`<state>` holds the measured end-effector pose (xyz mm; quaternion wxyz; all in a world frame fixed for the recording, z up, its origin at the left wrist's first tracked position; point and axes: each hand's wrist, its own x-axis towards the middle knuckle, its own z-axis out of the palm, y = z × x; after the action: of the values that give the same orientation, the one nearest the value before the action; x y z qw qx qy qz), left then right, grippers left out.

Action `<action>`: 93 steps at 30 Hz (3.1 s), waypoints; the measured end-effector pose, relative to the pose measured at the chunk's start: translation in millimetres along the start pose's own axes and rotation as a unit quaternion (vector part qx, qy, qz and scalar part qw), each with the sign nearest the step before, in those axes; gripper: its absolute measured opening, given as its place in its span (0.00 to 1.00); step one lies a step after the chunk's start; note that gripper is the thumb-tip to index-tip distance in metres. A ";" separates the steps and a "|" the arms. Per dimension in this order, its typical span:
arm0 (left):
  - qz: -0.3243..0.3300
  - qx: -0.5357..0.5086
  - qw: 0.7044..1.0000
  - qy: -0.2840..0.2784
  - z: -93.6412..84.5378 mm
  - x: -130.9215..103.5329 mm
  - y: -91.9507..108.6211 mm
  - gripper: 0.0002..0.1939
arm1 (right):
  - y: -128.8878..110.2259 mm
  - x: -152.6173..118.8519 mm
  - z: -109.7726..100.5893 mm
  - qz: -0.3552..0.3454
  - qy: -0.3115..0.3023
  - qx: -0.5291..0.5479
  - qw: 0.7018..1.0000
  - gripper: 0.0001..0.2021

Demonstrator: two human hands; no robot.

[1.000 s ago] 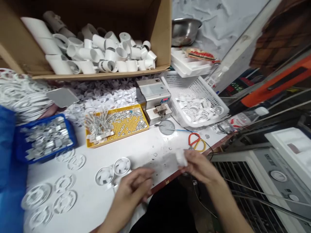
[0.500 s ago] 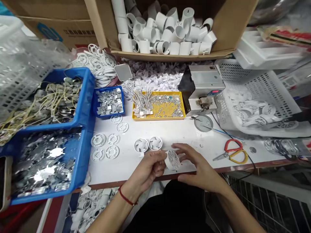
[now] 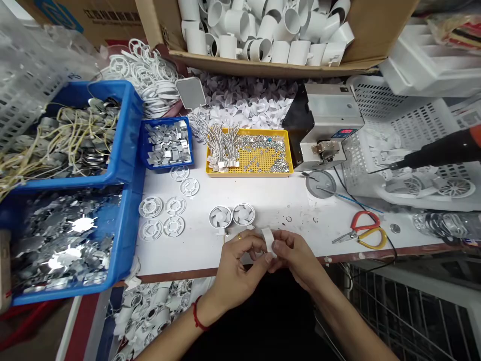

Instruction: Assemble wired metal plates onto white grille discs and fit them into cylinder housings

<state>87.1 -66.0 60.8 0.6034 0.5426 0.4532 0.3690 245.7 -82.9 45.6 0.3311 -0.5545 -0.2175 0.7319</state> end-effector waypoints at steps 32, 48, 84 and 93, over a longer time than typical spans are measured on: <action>0.131 0.424 0.896 0.006 -48.2 51.4 -44.2 0.24 | -44.9 31.9 1.6 -0.403 0.074 -0.557 0.722 0.22; 0.108 0.430 0.896 -0.016 -49.3 53.7 -42.1 0.24 | -44.5 36.4 2.3 -0.382 0.055 -0.596 0.704 0.23; 0.293 0.534 0.789 0.081 -53.1 78.3 -44.5 0.23 | -171.2 -16.2 -265.2 -0.272 0.464 -0.345 0.769 0.09; 0.398 0.388 0.831 -0.031 2.8 63.4 28.0 0.31 | -84.9 -32.8 -178.9 -0.207 0.224 -0.055 0.951 0.20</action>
<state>111.2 -3.5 79.2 0.1583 0.8764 0.2852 0.3543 442.8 -57.2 73.7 0.4843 -0.6642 -0.2875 0.4916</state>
